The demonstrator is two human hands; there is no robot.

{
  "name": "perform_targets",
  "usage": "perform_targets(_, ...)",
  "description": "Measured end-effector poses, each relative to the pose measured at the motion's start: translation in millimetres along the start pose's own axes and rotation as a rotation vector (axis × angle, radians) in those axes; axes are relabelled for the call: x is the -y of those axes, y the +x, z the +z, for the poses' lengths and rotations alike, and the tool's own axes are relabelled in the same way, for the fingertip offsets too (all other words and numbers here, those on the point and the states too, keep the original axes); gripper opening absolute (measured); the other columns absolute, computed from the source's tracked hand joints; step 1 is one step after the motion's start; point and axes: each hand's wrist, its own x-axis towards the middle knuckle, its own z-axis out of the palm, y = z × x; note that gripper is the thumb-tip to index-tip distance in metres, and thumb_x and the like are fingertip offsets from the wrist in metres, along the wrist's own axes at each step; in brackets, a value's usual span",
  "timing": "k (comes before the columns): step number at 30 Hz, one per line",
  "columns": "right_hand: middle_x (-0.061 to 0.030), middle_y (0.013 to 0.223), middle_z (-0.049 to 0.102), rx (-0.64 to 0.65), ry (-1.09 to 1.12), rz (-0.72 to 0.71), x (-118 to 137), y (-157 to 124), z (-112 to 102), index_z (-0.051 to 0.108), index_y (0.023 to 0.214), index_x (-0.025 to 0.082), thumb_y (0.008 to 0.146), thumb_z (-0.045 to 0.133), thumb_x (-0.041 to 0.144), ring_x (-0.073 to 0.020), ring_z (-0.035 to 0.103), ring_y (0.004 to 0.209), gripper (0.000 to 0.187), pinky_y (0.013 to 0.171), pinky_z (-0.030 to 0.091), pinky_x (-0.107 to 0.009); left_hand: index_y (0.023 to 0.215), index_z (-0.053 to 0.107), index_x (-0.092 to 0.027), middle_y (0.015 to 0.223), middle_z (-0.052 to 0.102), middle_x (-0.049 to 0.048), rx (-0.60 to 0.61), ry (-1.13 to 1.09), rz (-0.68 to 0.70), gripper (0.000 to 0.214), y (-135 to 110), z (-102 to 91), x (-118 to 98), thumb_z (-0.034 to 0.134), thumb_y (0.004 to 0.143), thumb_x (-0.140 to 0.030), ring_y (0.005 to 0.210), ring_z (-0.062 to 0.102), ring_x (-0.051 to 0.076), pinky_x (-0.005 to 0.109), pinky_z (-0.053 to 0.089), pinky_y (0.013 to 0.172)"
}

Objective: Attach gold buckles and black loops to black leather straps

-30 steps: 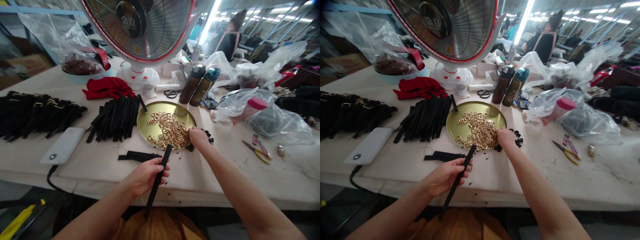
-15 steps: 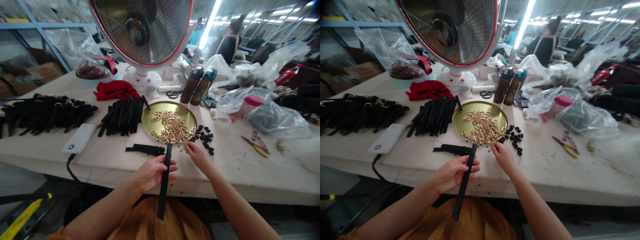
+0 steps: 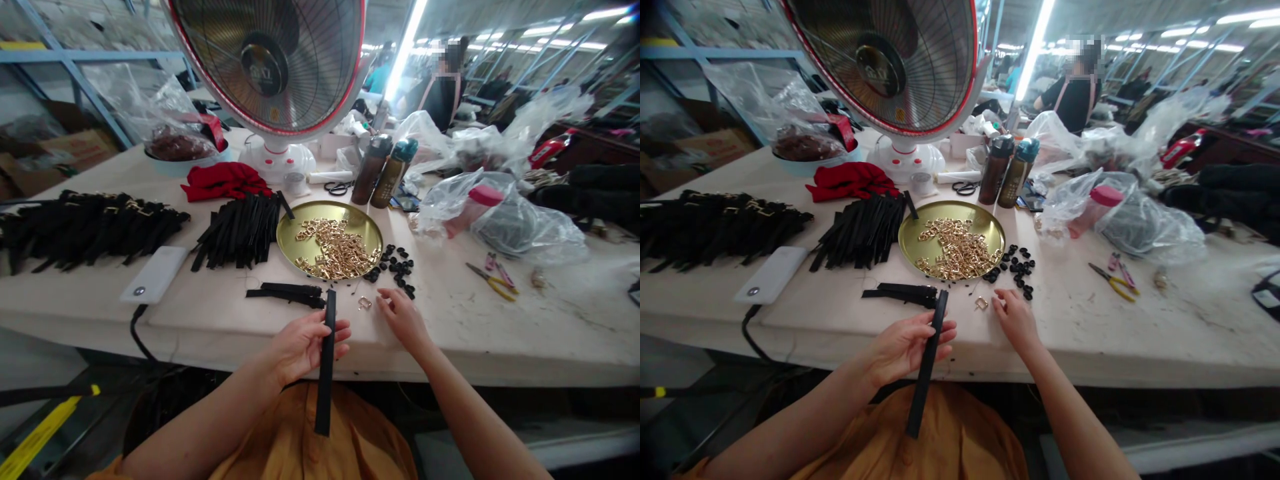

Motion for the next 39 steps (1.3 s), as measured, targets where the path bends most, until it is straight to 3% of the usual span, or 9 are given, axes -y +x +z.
perform_targets(3, -0.0075, 0.090, 0.057, -0.162, -0.040, 0.096, -23.3, -5.9, -14.7, 0.056, 0.099, 0.016, 0.082, 0.039, 0.033, -0.0155, 0.054, 0.064, 0.029, 0.068, 0.042, -0.030, 0.098, 0.051, -0.011, 0.088, 0.061, 0.0079, -0.038, -0.006, -0.007, 0.030, 2.7, -0.5, 0.2, 0.046, 0.072, 0.002, 0.079, 0.062, 0.017, 0.033, 0.051, 0.073)
perform_targets(5, -0.0083, 0.091, 0.057, -0.201, -0.102, 0.180, -38.7, -7.2, -23.9, 0.055, 0.099, 0.015, 0.081, 0.039, 0.030, -0.0162, 0.053, 0.066, 0.028, 0.070, 0.041, -0.031, 0.101, 0.050, -0.012, 0.084, 0.061, 0.0064, -0.048, -0.003, -0.011, 0.031, 5.7, -0.3, 1.3, 0.046, 0.073, 0.001, 0.076, 0.062, 0.016, 0.031, 0.051, 0.071)
perform_targets(10, -0.0072, 0.093, 0.057, -0.123, -0.180, 0.255, -58.1, 0.4, -27.0, 0.055, 0.095, 0.016, 0.077, 0.043, 0.026, -0.0151, 0.053, 0.066, 0.024, 0.068, 0.040, -0.029, 0.105, 0.051, -0.011, 0.080, 0.061, 0.0055, -0.049, 0.018, -0.052, 0.031, 13.5, -0.2, 4.8, 0.048, 0.075, -0.002, 0.068, 0.062, 0.013, 0.028, 0.052, 0.067)
perform_targets(16, -0.0048, 0.086, 0.056, -0.074, -0.187, 0.239, -54.6, 10.7, -21.7, 0.055, 0.084, 0.020, 0.076, 0.046, 0.027, -0.0174, 0.053, 0.076, 0.014, 0.067, 0.038, -0.028, 0.104, 0.052, -0.012, 0.080, 0.061, 0.0045, -0.055, 0.031, -0.029, 0.030, 16.6, -3.2, 4.2, 0.049, 0.076, -0.003, 0.066, 0.062, 0.012, 0.028, 0.053, 0.066)
perform_targets(21, -0.0015, 0.080, 0.056, 0.014, -0.163, 0.189, -50.5, 0.0, -31.8, 0.055, 0.072, 0.021, 0.076, 0.048, 0.033, -0.0144, 0.052, 0.066, 0.014, 0.063, 0.037, -0.026, 0.105, 0.051, -0.012, 0.078, 0.061, 0.0035, -0.052, 0.023, -0.045, 0.031, 17.8, -5.5, 7.4, 0.051, 0.075, -0.004, 0.064, 0.061, 0.011, 0.027, 0.053, 0.065)
perform_targets(25, -0.0017, 0.079, 0.058, 0.014, -0.151, 0.167, -51.6, 0.0, -34.1, 0.055, 0.074, 0.021, 0.077, 0.047, 0.035, -0.0145, 0.053, 0.066, 0.016, 0.062, 0.038, -0.026, 0.104, 0.051, -0.013, 0.076, 0.061, 0.0030, -0.048, 0.025, -0.062, 0.031, 19.2, -4.6, 9.9, 0.051, 0.075, -0.004, 0.062, 0.061, 0.011, 0.027, 0.053, 0.064)
perform_targets(31, -0.0066, 0.089, 0.058, -0.079, -0.220, 0.226, -62.8, 28.9, -29.1, 0.055, 0.094, 0.017, 0.077, 0.044, 0.028, -0.0174, 0.054, 0.077, 0.022, 0.068, 0.037, -0.028, 0.105, 0.051, -0.013, 0.076, 0.061, 0.0032, -0.072, 0.047, -0.033, 0.031, 15.1, -1.7, 7.0, 0.049, 0.076, -0.003, 0.063, 0.061, 0.011, 0.027, 0.053, 0.064)
perform_targets(39, -0.0041, 0.076, 0.058, 0.041, -0.247, 0.236, -72.8, 24.6, -41.8, 0.058, 0.078, 0.017, 0.072, 0.051, 0.026, -0.0162, 0.052, 0.071, 0.013, 0.062, 0.035, -0.026, 0.106, 0.050, -0.012, 0.076, 0.061, 0.0037, -0.123, 0.063, -0.037, 0.030, 13.1, -1.7, 3.9, 0.048, 0.077, -0.003, 0.061, 0.061, 0.011, 0.026, 0.053, 0.063)
